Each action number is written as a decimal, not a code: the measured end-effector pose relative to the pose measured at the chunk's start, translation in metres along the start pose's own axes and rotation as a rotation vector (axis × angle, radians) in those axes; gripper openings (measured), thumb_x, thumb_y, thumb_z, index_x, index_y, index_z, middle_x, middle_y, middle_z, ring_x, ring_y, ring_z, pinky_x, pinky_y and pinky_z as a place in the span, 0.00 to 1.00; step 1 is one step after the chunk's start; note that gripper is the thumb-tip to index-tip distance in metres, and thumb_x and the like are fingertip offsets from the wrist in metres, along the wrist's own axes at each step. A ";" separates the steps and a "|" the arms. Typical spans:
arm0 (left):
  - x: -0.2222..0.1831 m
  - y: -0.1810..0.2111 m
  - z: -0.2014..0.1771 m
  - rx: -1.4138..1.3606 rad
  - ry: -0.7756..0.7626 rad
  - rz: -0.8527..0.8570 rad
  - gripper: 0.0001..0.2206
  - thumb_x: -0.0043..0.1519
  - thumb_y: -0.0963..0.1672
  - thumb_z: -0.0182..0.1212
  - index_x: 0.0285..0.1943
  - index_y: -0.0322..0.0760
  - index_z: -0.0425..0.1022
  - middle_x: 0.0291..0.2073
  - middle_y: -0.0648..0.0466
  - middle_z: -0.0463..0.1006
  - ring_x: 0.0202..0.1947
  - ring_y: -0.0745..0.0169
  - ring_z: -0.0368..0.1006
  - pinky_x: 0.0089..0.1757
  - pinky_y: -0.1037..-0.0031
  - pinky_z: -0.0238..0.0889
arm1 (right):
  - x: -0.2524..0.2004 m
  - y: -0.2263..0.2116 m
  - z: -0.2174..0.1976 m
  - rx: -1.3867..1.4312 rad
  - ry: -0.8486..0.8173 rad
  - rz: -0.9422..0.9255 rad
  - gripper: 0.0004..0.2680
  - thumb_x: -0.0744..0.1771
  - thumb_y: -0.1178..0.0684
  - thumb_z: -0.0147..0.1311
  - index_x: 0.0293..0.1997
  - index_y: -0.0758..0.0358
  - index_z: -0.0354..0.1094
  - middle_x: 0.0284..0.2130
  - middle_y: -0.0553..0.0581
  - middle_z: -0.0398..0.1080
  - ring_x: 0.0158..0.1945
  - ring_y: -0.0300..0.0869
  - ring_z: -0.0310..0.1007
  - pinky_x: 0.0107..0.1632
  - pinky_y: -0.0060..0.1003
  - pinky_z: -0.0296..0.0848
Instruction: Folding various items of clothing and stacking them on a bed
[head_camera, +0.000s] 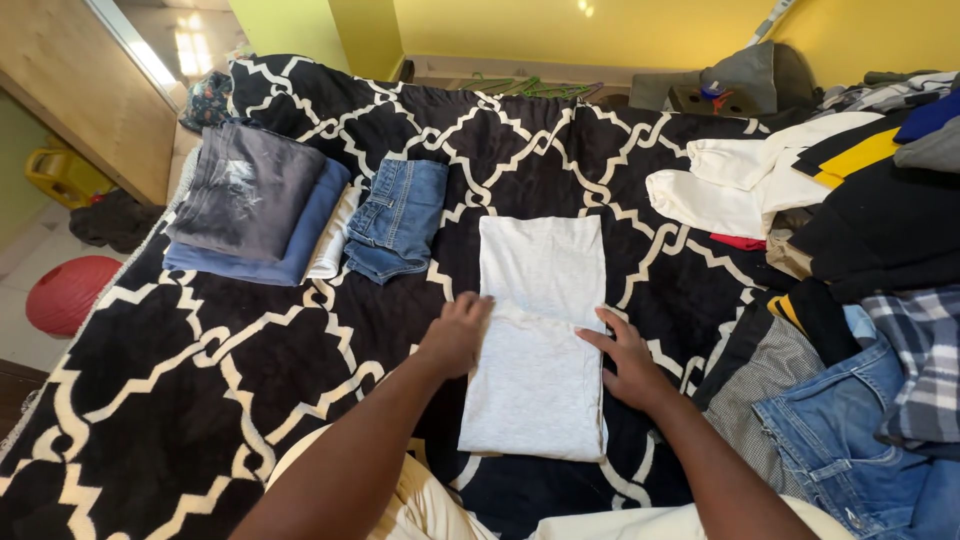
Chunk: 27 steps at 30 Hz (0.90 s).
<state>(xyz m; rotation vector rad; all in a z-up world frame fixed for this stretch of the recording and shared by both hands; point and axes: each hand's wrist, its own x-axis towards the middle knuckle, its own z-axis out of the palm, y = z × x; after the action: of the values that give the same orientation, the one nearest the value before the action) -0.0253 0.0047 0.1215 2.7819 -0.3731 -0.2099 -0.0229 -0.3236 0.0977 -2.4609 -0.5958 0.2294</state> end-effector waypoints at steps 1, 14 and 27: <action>0.000 0.001 0.004 0.004 0.005 -0.001 0.39 0.52 0.35 0.62 0.75 0.45 0.54 0.66 0.41 0.55 0.60 0.29 0.64 0.47 0.47 0.75 | -0.001 0.004 0.002 0.000 0.004 -0.006 0.27 0.64 0.65 0.53 0.70 0.39 0.60 0.75 0.57 0.39 0.76 0.61 0.41 0.69 0.68 0.49; 0.018 -0.029 0.042 0.507 0.515 0.762 0.30 0.54 0.41 0.59 0.70 0.55 0.65 0.69 0.51 0.64 0.71 0.45 0.57 0.63 0.48 0.49 | 0.011 0.023 0.031 -0.238 0.232 -0.247 0.24 0.66 0.40 0.56 0.73 0.35 0.57 0.72 0.53 0.48 0.75 0.54 0.43 0.68 0.57 0.42; 0.044 -0.053 0.053 -0.562 0.251 0.419 0.17 0.61 0.48 0.57 0.60 0.55 0.76 0.52 0.65 0.81 0.59 0.61 0.74 0.60 0.67 0.60 | 0.034 0.045 0.034 0.600 0.288 -0.128 0.17 0.61 0.53 0.71 0.55 0.53 0.78 0.48 0.53 0.80 0.55 0.46 0.78 0.61 0.46 0.70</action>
<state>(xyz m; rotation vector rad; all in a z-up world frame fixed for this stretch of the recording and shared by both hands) 0.0194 0.0250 0.0493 2.0911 -0.6954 0.1191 0.0133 -0.3236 0.0433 -1.8256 -0.4707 -0.0040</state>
